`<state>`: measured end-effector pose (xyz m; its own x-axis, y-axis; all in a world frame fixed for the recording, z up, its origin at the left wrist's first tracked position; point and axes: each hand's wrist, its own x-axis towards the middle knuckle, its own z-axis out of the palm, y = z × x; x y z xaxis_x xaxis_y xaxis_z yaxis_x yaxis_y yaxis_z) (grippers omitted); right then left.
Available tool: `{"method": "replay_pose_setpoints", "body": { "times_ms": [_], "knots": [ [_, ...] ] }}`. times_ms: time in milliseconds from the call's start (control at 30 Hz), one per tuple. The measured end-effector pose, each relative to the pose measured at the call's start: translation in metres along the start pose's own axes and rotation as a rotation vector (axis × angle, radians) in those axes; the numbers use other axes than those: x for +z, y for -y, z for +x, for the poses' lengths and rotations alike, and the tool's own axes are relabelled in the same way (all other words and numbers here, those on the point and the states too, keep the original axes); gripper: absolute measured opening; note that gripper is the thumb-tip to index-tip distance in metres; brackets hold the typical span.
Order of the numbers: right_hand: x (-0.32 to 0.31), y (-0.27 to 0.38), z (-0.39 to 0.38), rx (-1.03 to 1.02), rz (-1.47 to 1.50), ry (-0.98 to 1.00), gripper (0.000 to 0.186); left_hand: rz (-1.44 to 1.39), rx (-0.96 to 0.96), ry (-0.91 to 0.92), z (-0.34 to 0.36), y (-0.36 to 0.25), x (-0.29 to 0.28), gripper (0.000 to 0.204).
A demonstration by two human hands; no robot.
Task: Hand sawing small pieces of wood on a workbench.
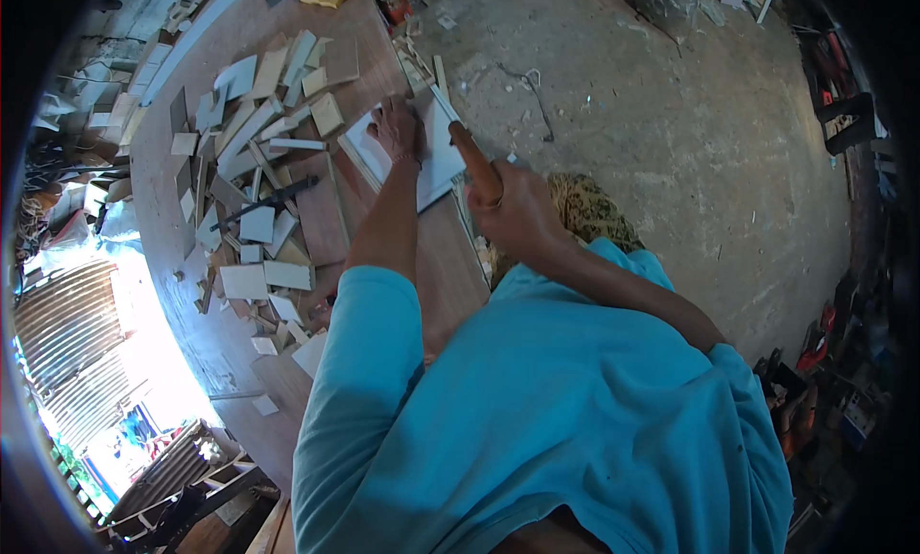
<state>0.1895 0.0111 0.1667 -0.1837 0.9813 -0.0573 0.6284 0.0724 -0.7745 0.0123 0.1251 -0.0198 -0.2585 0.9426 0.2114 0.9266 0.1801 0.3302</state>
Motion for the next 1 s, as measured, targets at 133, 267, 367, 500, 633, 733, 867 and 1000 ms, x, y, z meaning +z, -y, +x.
{"method": "replay_pose_setpoints", "body": {
  "times_ms": [133, 267, 367, 500, 633, 733, 867, 1000],
  "knots": [
    [0.007, 0.006, 0.027, 0.087, 0.050, -0.024, 0.028, -0.014, 0.013, 0.046, 0.005, -0.004, -0.004, 0.016],
    [0.047, -0.014, 0.046, 0.095, -0.003, -0.037, 0.027, -0.049, 0.022, -0.018, 0.008, 0.007, 0.002, 0.018],
    [0.019, -0.010, 0.042, 0.124, 0.013, 0.067, 0.028, -0.035, -0.008, 0.031, -0.001, -0.002, -0.003, 0.022],
    [0.029, -0.007, 0.031, 0.161, 0.061, 0.014, 0.026, 0.032, 0.075, -0.028, -0.008, 0.000, -0.005, 0.025],
    [0.032, -0.009, 0.027, 0.139, 0.043, -0.023, 0.027, 0.164, 0.213, -0.117, -0.042, 0.001, 0.004, 0.028],
    [0.036, -0.012, 0.029, 0.131, 0.046, -0.049, 0.026, 0.035, 0.154, -0.075, -0.052, -0.009, -0.001, 0.036],
    [0.027, -0.010, 0.020, 0.053, 0.043, -0.125, 0.025, -0.011, 0.169, -0.001, -0.055, -0.010, -0.010, 0.044],
    [0.009, -0.008, 0.011, 0.189, 0.161, -0.072, 0.025, -0.052, 0.195, 0.039, -0.056, -0.016, -0.014, 0.042]
  ]
}}
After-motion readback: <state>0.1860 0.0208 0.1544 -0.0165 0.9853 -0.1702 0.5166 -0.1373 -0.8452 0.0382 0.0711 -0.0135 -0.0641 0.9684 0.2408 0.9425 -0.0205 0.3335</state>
